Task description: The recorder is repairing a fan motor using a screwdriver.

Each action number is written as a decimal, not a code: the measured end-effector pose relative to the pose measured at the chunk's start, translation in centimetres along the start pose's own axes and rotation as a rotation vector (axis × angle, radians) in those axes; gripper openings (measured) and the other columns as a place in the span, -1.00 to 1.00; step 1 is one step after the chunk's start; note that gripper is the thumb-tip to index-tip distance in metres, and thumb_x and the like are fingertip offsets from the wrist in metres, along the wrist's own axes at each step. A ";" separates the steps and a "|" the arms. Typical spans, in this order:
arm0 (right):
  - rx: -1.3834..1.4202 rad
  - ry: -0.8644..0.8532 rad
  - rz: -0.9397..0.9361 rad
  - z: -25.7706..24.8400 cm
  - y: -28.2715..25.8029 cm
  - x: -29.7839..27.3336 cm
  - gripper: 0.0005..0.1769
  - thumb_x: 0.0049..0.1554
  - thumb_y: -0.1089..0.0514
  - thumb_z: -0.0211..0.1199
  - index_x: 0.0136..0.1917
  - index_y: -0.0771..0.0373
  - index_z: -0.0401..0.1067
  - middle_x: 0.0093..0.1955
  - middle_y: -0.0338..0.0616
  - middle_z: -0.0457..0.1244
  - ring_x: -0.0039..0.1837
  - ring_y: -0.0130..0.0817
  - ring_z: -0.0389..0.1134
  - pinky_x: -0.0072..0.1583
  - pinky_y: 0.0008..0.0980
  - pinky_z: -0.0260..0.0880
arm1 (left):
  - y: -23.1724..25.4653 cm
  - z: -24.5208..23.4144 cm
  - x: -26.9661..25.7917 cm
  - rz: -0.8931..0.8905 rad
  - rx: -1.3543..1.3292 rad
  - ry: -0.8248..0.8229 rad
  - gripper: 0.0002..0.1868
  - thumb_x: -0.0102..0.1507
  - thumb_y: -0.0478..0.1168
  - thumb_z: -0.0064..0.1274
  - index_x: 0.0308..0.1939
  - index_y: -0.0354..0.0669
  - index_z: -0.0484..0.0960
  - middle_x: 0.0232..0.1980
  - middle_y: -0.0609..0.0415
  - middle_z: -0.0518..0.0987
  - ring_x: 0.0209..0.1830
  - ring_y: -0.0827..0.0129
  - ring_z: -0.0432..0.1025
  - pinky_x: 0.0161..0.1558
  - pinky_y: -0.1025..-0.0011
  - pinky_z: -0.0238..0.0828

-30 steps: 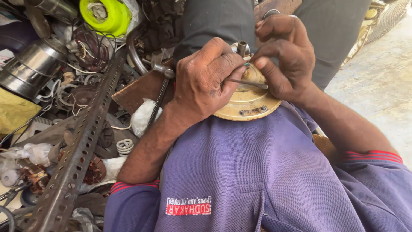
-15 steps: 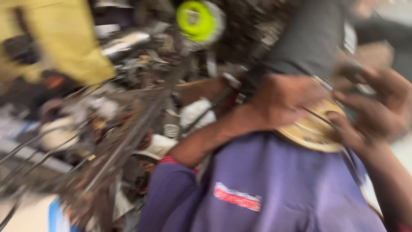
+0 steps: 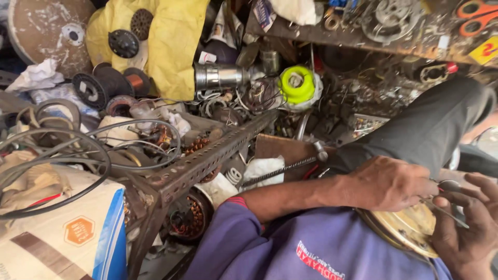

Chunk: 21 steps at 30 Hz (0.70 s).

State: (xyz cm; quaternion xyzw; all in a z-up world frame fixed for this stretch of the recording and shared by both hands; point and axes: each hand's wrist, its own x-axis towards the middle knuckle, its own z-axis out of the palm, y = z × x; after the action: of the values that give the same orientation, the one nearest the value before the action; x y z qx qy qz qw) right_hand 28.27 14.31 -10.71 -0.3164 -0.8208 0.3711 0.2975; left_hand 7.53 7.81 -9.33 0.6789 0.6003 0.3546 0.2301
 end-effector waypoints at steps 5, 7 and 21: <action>0.292 0.023 0.178 -0.4 -2.0 1.3 -0.75 0.38 0.22 0.23 0.32 0.25 0.41 0.26 -0.02 0.27 0.33 -0.29 0.30 0.39 -0.35 0.30 | -0.1 -0.5 -0.5 -0.022 -0.087 0.066 -0.74 0.24 -0.20 0.17 0.01 0.10 0.60 -0.23 0.11 0.57 -0.25 0.23 0.60 -0.19 0.31 0.56; 0.643 -0.005 0.350 -0.3 -1.5 1.7 -0.57 0.30 0.15 0.23 0.42 0.21 0.35 0.25 -0.08 0.31 0.28 -0.34 0.35 0.43 -0.36 0.35 | -0.3 -0.8 -0.6 -0.047 -0.138 0.092 -0.74 0.27 -0.21 0.16 0.04 0.09 0.59 -0.21 0.13 0.58 -0.24 0.25 0.60 -0.18 0.33 0.57; 0.768 -0.296 0.578 0.1 -0.5 3.6 -0.46 0.17 0.28 0.31 0.40 0.35 0.33 0.20 -0.18 0.31 0.24 -0.47 0.34 0.26 -0.41 0.38 | -1.5 -5.9 0.3 0.003 -0.421 -0.217 -0.79 0.24 -0.36 0.17 -0.05 -0.09 0.67 -0.11 0.04 0.65 -0.10 0.11 0.61 -0.08 0.28 0.56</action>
State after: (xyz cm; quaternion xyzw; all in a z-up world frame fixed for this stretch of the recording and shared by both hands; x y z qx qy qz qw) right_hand 25.81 16.62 -9.46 -0.3423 -0.5373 0.7545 0.1578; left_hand 2.09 7.72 -6.62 0.6511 0.4839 0.3970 0.4293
